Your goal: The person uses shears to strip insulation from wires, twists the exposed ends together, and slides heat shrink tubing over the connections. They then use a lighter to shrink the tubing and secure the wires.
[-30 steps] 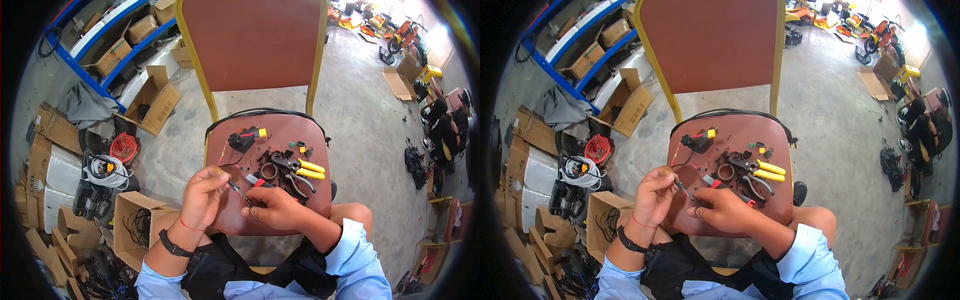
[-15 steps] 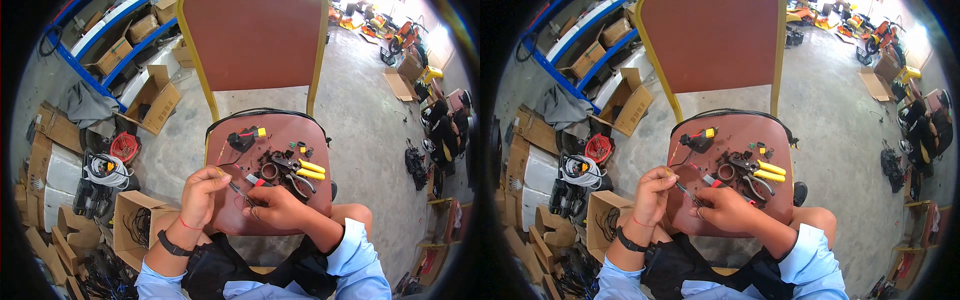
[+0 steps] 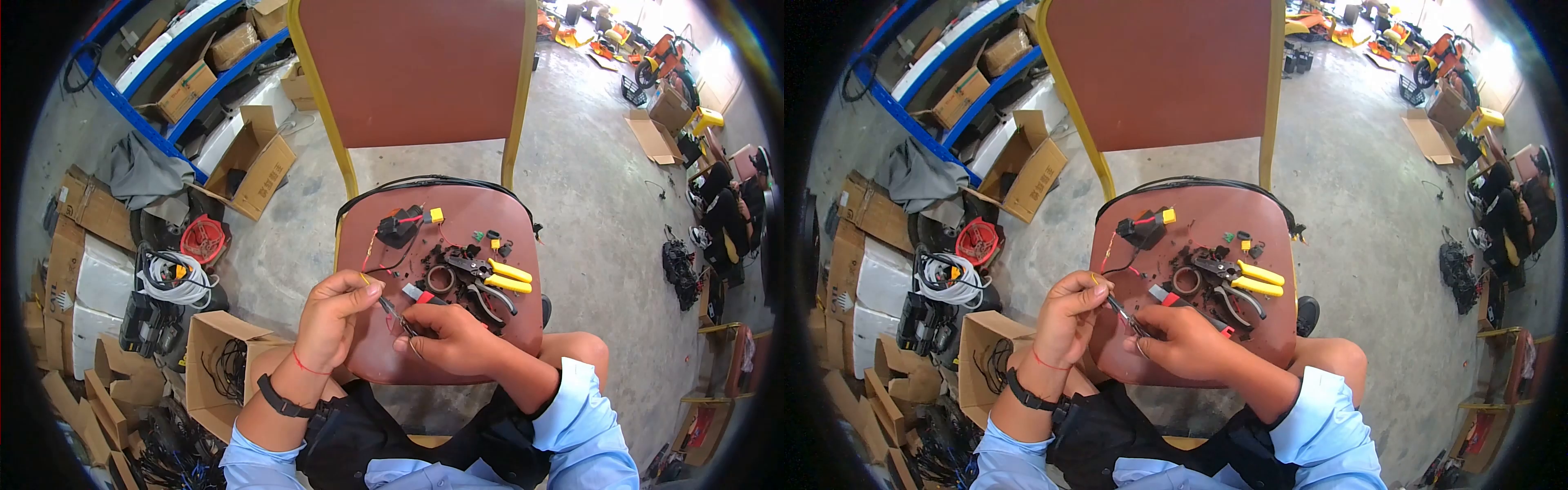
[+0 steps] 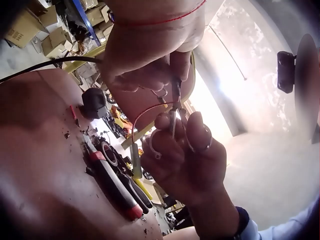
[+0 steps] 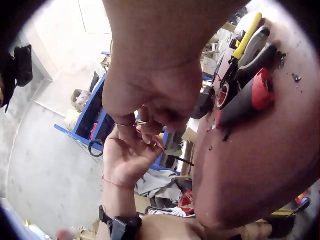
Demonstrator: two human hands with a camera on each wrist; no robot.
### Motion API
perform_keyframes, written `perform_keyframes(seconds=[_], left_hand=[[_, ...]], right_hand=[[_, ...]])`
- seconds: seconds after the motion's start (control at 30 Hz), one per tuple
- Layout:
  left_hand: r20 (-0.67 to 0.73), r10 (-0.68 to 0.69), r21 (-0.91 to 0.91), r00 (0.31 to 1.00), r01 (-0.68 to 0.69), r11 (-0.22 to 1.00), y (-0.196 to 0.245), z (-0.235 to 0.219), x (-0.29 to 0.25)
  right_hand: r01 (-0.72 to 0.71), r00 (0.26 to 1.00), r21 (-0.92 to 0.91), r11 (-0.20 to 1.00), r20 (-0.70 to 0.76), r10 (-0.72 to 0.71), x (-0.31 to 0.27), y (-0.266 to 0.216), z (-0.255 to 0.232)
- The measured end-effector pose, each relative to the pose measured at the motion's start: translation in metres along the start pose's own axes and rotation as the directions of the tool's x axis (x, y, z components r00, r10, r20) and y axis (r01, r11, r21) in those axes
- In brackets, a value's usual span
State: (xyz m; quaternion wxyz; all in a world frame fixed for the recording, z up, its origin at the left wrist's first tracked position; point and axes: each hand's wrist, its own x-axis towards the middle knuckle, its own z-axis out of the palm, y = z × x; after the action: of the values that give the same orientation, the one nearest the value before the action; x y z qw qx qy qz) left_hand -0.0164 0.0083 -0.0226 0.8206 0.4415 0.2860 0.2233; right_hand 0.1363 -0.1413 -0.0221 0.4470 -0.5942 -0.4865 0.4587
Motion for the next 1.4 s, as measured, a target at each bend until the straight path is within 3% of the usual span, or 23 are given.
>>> perform_keyframes(seconds=[0.17, 0.27, 0.57, 0.67, 0.77, 0.97, 1.07, 1.17, 1.4], left_hand=[[0.001, 0.013, 0.056, 1.000, -0.013, 0.998, -0.004, 0.007, 0.000], [0.043, 0.084, 0.140, 0.996, -0.089, 0.986, -0.006, 0.011, -0.002], [0.044, 0.101, 0.242, 0.994, -0.109, 0.964, 0.000, 0.022, -0.007], [0.000, 0.117, 0.315, 0.993, -0.111, 0.943, -0.001, 0.019, -0.005], [-0.009, 0.108, 0.334, 0.994, -0.099, 0.937, 0.003, 0.020, -0.006], [0.010, 0.108, 0.363, 0.994, -0.104, 0.926, 0.006, 0.016, -0.006], [0.022, 0.144, 0.361, 0.989, -0.142, 0.921, 0.005, 0.015, -0.006], [0.041, 0.132, 0.463, 0.990, -0.136, 0.876, 0.007, 0.012, -0.007], [0.068, 0.127, 0.579, 0.990, -0.143, 0.803, 0.004, 0.016, -0.008]], right_hand=[[0.018, 0.994, 0.083, 0.996, -0.105, -0.010, 0.000, -0.001, 0.005], [0.027, 0.989, 0.028, 0.999, -0.144, -0.023, 0.002, 0.007, 0.008], [0.033, 0.983, -0.030, 0.999, -0.177, -0.037, 0.003, 0.006, 0.009], [-0.025, 0.990, 0.028, 0.999, -0.136, 0.028, 0.002, 0.005, 0.007], [-0.039, 0.997, 0.207, 0.978, -0.060, 0.053, 0.002, 0.014, 0.007], [-0.114, 0.993, 0.575, 0.810, 0.075, 0.086, 0.005, 0.022, 0.011], [-0.056, 0.998, 0.503, 0.863, 0.017, 0.055, 0.008, 0.030, 0.015], [-0.064, 0.996, 0.098, 0.993, -0.058, 0.070, 0.005, 0.014, 0.005], [0.018, 0.982, -0.158, 0.987, -0.182, -0.047, 0.003, 0.011, 0.008]])
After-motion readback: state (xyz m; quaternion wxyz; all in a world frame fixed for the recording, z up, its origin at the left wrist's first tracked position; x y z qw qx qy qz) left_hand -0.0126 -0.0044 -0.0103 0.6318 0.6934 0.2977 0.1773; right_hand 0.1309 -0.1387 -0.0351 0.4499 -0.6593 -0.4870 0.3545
